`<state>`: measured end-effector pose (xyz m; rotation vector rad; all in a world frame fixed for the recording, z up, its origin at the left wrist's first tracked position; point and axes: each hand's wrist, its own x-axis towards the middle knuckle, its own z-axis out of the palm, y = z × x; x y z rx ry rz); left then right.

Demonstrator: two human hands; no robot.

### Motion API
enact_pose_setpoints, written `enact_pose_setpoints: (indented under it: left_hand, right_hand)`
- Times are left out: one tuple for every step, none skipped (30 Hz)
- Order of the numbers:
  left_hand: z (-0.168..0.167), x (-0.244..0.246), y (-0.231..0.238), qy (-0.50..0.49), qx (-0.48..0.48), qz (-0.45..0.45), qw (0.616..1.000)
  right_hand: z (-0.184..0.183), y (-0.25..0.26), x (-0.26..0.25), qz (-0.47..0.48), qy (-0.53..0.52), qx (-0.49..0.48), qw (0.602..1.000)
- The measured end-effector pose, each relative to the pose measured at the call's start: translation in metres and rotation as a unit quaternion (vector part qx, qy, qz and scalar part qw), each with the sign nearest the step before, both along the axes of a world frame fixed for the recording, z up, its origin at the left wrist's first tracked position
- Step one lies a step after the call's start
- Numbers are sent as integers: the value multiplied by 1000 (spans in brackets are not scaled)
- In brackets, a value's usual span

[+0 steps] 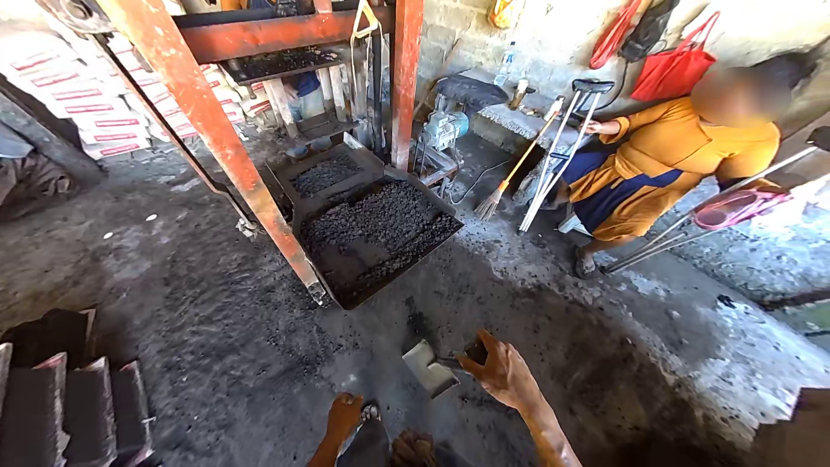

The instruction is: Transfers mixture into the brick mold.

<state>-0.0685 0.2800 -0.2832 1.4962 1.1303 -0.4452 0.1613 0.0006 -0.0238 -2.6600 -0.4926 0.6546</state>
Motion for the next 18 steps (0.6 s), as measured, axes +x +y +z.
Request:
enact_pose_setpoints:
  left_hand:
    - [-2,1,0,1,-3,0,1000]
    - [-3,1,1,2,-5,0,1000]
    - [-3,2,1,3,-7,1,1000]
    - [-2,1,1,3,-7,1,1000]
    - [-1,1,1,4,-8,2,1000]
    - [0,0,2,6,-10,4,1000]
    - [2,0,3,6,-12,10,1000]
    - [3,-2,4,2,-17,19,1000]
    - [3,-3,5,2,-23,27,999]
    - [0,-5,8,3,-28,34,999]
    - [-3,-7,11,4,-34,41,999]
    - [-7,-9,14,4,-37,47,998]
    - [-9,-12,17,5,-40,51,998]
    - [-11,-15,20,7,-44,54,998]
    - [-12,-18,25,10,-46,57,997]
    - [-13,-21,29,12,-46,61,997]
    - [-15,-24,34,15,-46,63,997]
    - [-16,-27,39,19,-43,59,997]
  right_hand:
    - [0,1,0,-1,-1,0,1000]
    - [0,2,1,0,-1,0,1000]
    - [0,4,1,1,-2,0,1000]
    - [0,5,0,1,-3,-2,1000]
    - [0,7,0,0,-2,-5,1000]
    - [1,8,0,-1,-2,-8,1000]
    - [1,10,0,-4,0,-9,1000]
    - [2,12,0,-6,2,-9,1000]
    - [1,15,0,-6,1,-9,1000]
    - [1,17,1,-5,-3,-10,1000]
    - [1,20,1,-4,-5,-12,1000]
    - [1,24,2,-3,-6,-15,1000]
    - [2,28,2,-3,-6,-20,1000]
    - [2,32,2,-4,-5,-24,1000]
    - [2,36,1,-4,-5,-26,1000]
    - [2,40,1,-5,-3,-27,1000]
    - [2,43,0,-4,-4,-29,1000]
    - [1,46,-1,-2,-7,-32,999]
